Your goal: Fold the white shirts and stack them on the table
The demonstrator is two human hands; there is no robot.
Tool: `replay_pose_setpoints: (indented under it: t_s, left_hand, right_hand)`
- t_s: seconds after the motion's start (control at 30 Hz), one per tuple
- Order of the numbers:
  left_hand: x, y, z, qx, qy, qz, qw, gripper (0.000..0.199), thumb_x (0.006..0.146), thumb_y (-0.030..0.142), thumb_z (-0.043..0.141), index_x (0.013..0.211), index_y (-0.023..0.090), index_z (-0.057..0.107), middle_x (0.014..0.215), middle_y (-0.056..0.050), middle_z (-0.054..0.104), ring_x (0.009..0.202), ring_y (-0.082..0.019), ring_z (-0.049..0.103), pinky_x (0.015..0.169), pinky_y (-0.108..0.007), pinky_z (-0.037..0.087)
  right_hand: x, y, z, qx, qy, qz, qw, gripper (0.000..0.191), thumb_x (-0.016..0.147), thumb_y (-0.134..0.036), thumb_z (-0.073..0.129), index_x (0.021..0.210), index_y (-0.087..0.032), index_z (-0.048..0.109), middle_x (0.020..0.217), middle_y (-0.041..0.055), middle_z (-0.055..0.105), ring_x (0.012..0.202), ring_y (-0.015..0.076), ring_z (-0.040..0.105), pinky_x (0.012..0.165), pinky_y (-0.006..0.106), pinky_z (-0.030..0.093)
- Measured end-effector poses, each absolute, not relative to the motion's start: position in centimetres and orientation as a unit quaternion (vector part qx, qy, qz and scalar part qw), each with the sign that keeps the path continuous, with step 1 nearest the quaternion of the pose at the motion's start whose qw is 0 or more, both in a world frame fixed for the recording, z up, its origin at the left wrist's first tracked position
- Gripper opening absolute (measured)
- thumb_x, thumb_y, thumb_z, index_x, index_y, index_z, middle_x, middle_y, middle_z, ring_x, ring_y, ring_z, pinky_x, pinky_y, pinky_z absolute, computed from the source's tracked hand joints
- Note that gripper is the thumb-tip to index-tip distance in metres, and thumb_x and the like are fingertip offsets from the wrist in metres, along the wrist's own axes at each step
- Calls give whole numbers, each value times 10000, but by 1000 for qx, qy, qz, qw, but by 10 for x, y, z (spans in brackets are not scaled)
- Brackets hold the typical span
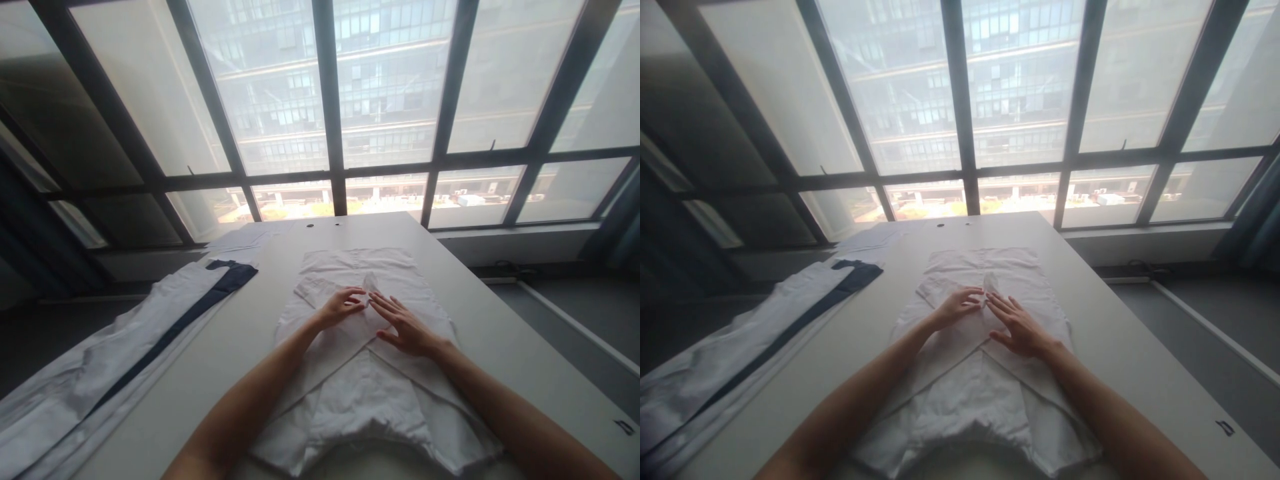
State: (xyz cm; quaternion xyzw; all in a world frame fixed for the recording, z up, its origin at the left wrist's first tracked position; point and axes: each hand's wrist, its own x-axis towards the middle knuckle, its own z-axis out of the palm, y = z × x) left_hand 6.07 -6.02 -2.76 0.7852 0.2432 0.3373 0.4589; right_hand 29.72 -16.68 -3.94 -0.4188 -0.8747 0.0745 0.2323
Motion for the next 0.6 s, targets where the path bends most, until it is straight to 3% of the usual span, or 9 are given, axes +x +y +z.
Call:
replay_pose_setpoints:
  t_s: [0.07,0.17,0.3,0.47,0.6]
  left_hand:
    - [58,-64,-25,770,253,327,486,553,761,408,818,1241,166,691,1345,-158,612,893,-198,704,755,-308,566]
    - [54,-68,-22,761,278,295,506,552,768,336,798,1267,136,671,1133,-130,714,768,-156,676,654,-250,522]
    - [54,-68,-20,781,279,298,472,470,765,231,712,1226,135,698,1089,-112,735,779,-157,661,661,-245,502]
    - [43,-57,-10,825,362,276,336,313,701,131,560,913,132,790,866,-67,757,766,-170,649,681,-244,472]
    - [-8,-49,16,815,456,241,265,255,674,159,485,699,134,738,624,-15,657,643,-159,577,601,-229,414]
  right_hand:
    - [297,-168,-38,-410,-878,85,232,738,989,-407,530,1619,-284,165,1674,84,160,1548,253,136,1239,540,155]
    - [298,-170,-34,-394,-885,98,228,751,989,-431,537,1619,-295,151,1675,72,164,1549,248,120,1243,537,146]
    - [297,-170,-36,-387,-884,106,240,691,994,-457,528,1603,-341,222,1681,43,153,1550,261,111,1238,542,177]
    - [305,-160,-54,-462,-815,65,345,575,1041,-420,409,1592,-327,275,1692,56,135,1531,255,222,1206,494,307]
    - [312,-153,-64,-505,-789,46,345,528,1040,-438,389,1541,-271,400,1676,89,210,1503,261,300,1191,468,345]
